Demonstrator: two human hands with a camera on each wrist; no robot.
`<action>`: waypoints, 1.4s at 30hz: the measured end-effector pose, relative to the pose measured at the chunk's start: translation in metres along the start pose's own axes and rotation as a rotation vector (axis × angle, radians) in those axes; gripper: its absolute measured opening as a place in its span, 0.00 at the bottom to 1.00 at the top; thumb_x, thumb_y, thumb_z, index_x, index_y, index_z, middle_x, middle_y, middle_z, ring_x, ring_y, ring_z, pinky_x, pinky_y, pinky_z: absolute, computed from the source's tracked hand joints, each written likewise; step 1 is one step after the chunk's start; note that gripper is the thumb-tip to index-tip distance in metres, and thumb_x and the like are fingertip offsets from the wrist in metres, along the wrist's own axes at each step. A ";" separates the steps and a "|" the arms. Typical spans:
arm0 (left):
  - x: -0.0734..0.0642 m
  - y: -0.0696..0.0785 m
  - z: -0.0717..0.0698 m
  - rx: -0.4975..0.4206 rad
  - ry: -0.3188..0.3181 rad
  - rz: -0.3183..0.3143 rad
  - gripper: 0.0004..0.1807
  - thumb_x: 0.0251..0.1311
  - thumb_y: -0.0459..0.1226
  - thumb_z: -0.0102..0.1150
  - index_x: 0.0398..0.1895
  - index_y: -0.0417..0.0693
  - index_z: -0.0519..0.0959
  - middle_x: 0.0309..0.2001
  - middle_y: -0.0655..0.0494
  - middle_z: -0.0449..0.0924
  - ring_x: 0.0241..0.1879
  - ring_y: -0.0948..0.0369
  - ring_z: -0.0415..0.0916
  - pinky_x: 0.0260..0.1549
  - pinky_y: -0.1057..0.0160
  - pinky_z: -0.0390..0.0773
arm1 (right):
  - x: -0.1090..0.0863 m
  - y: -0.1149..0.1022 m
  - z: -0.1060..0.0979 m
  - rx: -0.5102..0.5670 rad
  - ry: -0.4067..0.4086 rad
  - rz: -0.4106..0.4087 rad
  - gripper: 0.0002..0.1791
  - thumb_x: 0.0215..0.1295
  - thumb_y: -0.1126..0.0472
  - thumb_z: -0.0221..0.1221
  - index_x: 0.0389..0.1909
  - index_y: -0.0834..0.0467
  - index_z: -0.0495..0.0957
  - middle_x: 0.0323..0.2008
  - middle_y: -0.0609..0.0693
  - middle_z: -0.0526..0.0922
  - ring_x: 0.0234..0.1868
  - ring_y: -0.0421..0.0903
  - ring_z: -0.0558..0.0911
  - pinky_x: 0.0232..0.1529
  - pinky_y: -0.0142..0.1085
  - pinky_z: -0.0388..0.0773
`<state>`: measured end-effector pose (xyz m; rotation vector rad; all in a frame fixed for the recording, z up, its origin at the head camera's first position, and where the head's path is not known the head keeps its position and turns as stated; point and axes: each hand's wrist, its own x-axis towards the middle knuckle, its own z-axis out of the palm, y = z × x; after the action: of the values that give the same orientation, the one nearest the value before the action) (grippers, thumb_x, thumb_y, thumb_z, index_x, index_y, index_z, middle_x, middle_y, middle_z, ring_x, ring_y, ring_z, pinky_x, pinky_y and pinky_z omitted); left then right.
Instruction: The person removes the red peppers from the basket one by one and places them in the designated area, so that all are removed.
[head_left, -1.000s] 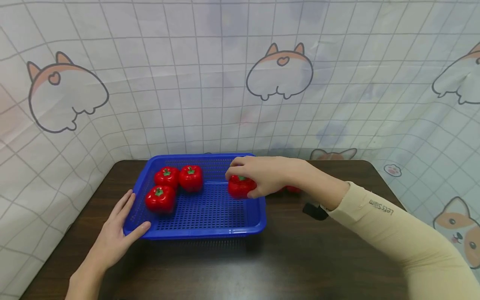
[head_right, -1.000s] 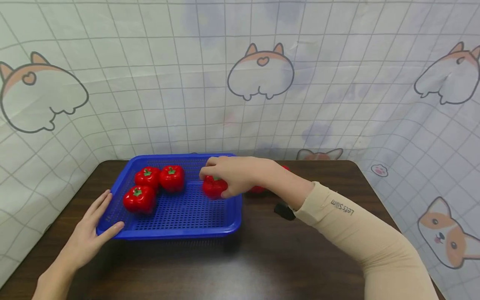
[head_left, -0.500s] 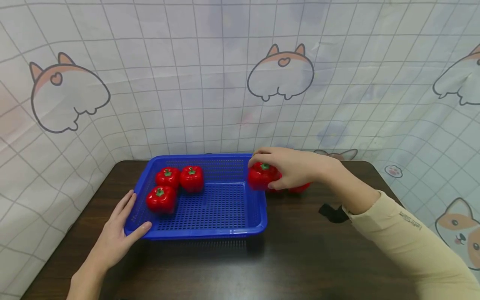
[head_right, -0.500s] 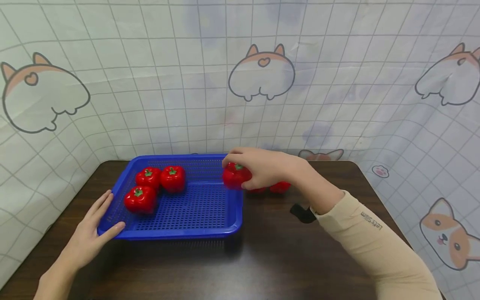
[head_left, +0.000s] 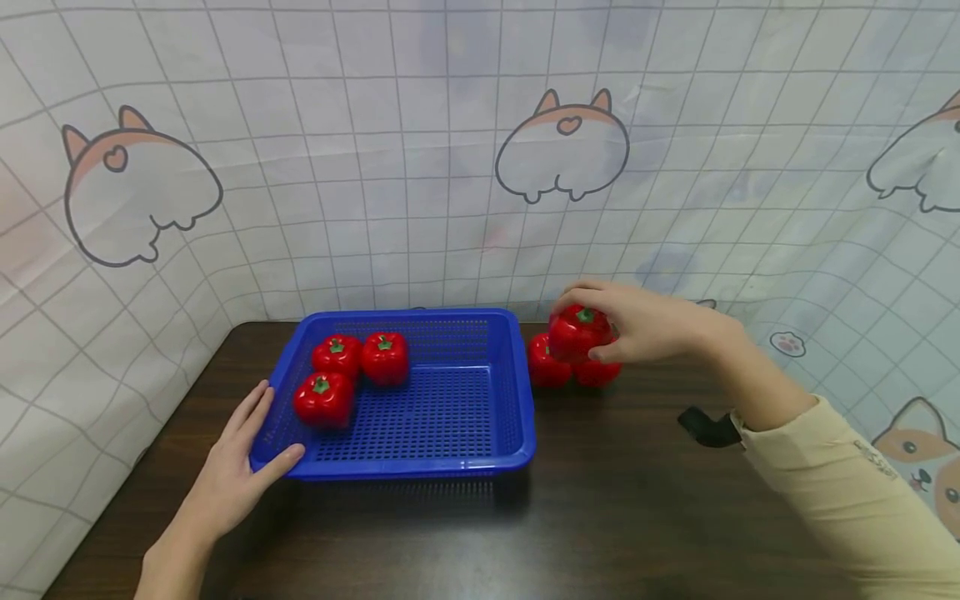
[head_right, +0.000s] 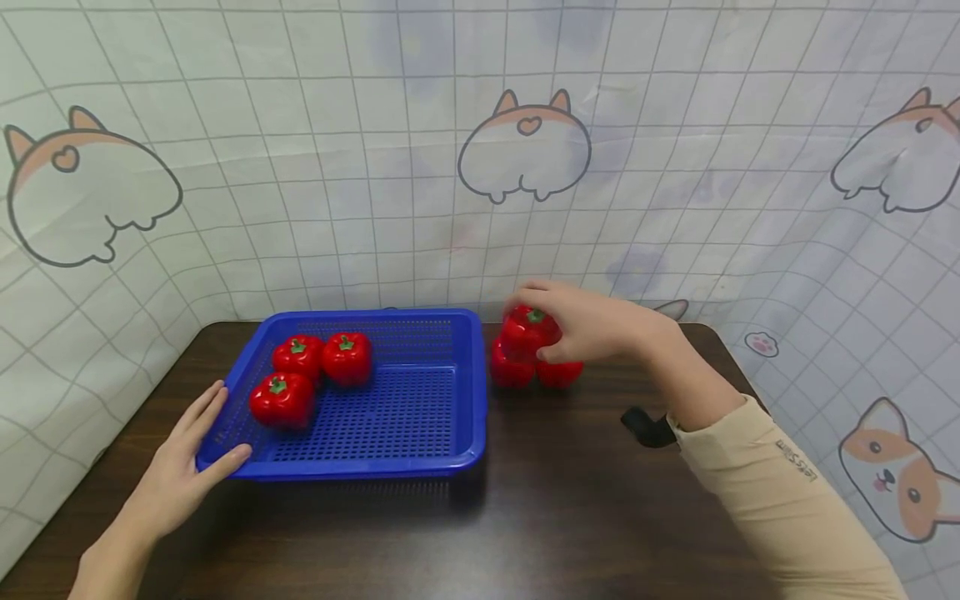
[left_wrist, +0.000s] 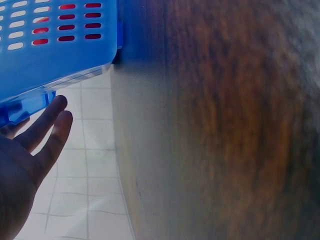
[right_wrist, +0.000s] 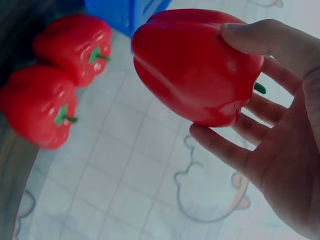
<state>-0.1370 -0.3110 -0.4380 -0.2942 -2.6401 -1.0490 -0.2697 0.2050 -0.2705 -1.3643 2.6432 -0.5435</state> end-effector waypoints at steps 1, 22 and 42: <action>0.000 0.000 0.000 -0.001 -0.001 0.000 0.48 0.65 0.45 0.67 0.82 0.42 0.53 0.82 0.50 0.45 0.74 0.32 0.53 0.62 0.24 0.57 | -0.002 0.003 -0.001 0.000 0.004 0.004 0.31 0.57 0.70 0.67 0.62 0.50 0.75 0.61 0.43 0.74 0.56 0.44 0.75 0.52 0.43 0.80; 0.001 0.002 -0.002 -0.014 0.001 0.004 0.48 0.65 0.44 0.68 0.82 0.41 0.54 0.82 0.50 0.46 0.74 0.33 0.52 0.64 0.25 0.55 | -0.051 0.058 -0.011 0.110 0.049 0.146 0.33 0.51 0.78 0.67 0.59 0.55 0.76 0.55 0.48 0.79 0.53 0.48 0.76 0.49 0.47 0.80; 0.001 0.003 -0.002 -0.013 0.009 0.010 0.48 0.64 0.43 0.69 0.81 0.41 0.55 0.82 0.48 0.47 0.74 0.33 0.53 0.65 0.26 0.56 | -0.074 0.093 0.018 0.169 0.002 0.306 0.35 0.49 0.79 0.67 0.61 0.56 0.76 0.61 0.55 0.75 0.56 0.55 0.77 0.46 0.46 0.83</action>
<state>-0.1365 -0.3104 -0.4346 -0.3049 -2.6226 -1.0618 -0.2927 0.3097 -0.3255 -0.8923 2.6637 -0.7046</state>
